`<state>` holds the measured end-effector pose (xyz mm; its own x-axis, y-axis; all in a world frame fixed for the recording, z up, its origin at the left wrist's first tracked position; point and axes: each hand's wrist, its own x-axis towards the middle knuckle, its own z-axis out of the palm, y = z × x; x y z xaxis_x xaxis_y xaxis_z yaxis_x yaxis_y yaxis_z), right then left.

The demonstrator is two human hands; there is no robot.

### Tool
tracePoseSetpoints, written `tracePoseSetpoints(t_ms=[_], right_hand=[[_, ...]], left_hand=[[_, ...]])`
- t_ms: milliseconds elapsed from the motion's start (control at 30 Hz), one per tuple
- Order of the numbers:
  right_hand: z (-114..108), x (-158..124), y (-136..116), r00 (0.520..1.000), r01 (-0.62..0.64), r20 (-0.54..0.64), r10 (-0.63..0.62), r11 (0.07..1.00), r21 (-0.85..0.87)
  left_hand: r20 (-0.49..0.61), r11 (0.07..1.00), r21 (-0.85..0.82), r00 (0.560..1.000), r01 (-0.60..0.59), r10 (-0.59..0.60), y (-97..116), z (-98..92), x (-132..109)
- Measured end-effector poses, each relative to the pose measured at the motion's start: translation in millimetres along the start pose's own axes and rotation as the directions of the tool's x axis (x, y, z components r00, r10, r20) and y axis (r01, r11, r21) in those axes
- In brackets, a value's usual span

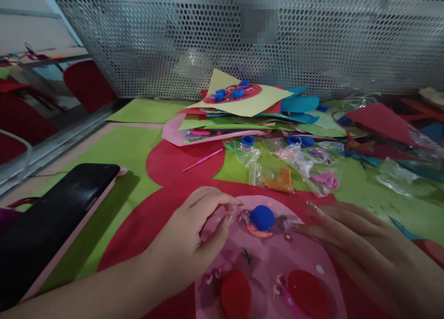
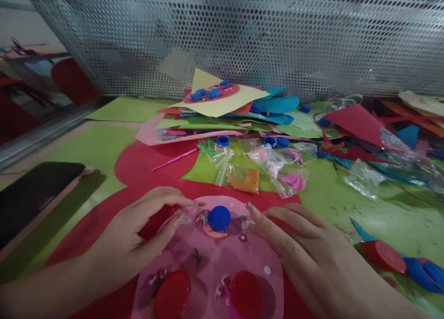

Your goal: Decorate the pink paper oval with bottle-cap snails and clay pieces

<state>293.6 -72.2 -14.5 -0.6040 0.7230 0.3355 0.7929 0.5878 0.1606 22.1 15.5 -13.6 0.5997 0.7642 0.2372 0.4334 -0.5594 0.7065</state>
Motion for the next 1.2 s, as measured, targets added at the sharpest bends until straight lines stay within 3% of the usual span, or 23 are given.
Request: tracePoseSetpoints(t_ms=[133, 800, 933, 1033, 1200], right_hand=[[1.0, 0.5, 2.4, 0.997, 0.052, 0.053, -0.049, 0.997, -0.057], [-5.6, 1.2, 7.7, 0.986, 0.166, 0.032, -0.165, 0.986, -0.031], [-1.4, -1.3, 10.2, 1.0, -0.01, -0.021, 0.009, 1.0, -0.006], [2.7, -0.5, 8.3, 0.984, -0.146, -0.089, 0.153, 0.985, 0.087], [8.0, 1.3, 2.2, 0.985, -0.164, -0.035, 0.171, 0.976, 0.144]], left_hand=[[-0.006, 1.0, -0.006, 1.0, 0.003, -0.003, -0.2, 0.6, -0.2], [0.005, 1.0, 0.01, 1.0, 0.012, -0.012, -2.5, 0.5, -1.8], [0.017, 1.0, 0.02, 1.0, 0.006, -0.006, -3.3, -0.4, -2.3], [0.021, 1.0, 0.023, 1.0, -0.002, 0.002, -4.1, -0.4, -1.8], [0.014, 1.0, 0.024, 1.0, 0.0, 0.0, -3.9, 0.3, -0.7]])
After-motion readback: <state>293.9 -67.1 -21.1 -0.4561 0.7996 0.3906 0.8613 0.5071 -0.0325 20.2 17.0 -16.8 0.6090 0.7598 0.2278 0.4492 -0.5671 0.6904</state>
